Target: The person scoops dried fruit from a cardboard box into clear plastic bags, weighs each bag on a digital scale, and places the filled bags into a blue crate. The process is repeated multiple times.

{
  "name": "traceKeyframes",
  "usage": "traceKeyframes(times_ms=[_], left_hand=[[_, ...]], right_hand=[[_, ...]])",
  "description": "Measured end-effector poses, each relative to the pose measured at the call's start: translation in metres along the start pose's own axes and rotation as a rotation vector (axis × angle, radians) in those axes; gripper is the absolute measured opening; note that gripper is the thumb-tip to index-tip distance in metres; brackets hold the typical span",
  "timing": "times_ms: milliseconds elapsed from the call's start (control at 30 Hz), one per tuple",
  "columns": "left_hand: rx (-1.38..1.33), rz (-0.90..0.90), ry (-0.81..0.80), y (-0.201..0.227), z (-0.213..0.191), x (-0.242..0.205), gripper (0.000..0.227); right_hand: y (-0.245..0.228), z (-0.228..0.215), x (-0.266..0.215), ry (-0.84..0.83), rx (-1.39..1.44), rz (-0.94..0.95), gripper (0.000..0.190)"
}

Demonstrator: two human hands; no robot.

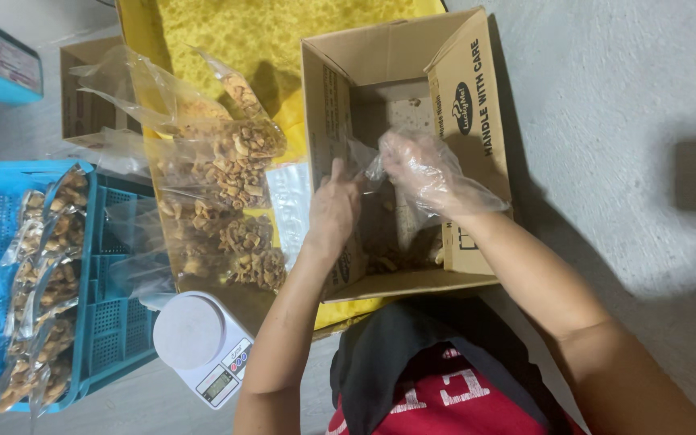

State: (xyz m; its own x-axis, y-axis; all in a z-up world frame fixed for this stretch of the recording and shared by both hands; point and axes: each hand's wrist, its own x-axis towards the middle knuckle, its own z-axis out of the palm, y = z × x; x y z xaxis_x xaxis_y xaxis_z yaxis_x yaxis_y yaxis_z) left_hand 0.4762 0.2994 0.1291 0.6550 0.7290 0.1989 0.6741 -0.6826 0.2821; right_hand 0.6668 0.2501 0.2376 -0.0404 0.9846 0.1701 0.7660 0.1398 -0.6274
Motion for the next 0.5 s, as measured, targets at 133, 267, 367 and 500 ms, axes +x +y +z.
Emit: traceKeyframes(times_ms=[133, 267, 367, 500], left_hand=[[-0.074, -0.155, -0.091, -0.020, 0.048, 0.022, 0.028], [-0.193, -0.203, 0.142, -0.040, 0.051, 0.059, 0.034], [-0.390, -0.251, 0.173, -0.036, 0.030, 0.076, 0.059], [-0.536, -0.259, 0.293, -0.025, 0.005, 0.086, 0.065]], right_hand=[[0.002, 0.005, 0.007, -0.197, 0.087, 0.228, 0.015], [0.013, 0.001, 0.013, -0.541, 0.129, 0.658, 0.027], [0.040, 0.028, 0.021, -0.760, 0.175, 0.644, 0.027], [0.119, 0.083, 0.063, -0.665, 0.170, 0.657, 0.027]])
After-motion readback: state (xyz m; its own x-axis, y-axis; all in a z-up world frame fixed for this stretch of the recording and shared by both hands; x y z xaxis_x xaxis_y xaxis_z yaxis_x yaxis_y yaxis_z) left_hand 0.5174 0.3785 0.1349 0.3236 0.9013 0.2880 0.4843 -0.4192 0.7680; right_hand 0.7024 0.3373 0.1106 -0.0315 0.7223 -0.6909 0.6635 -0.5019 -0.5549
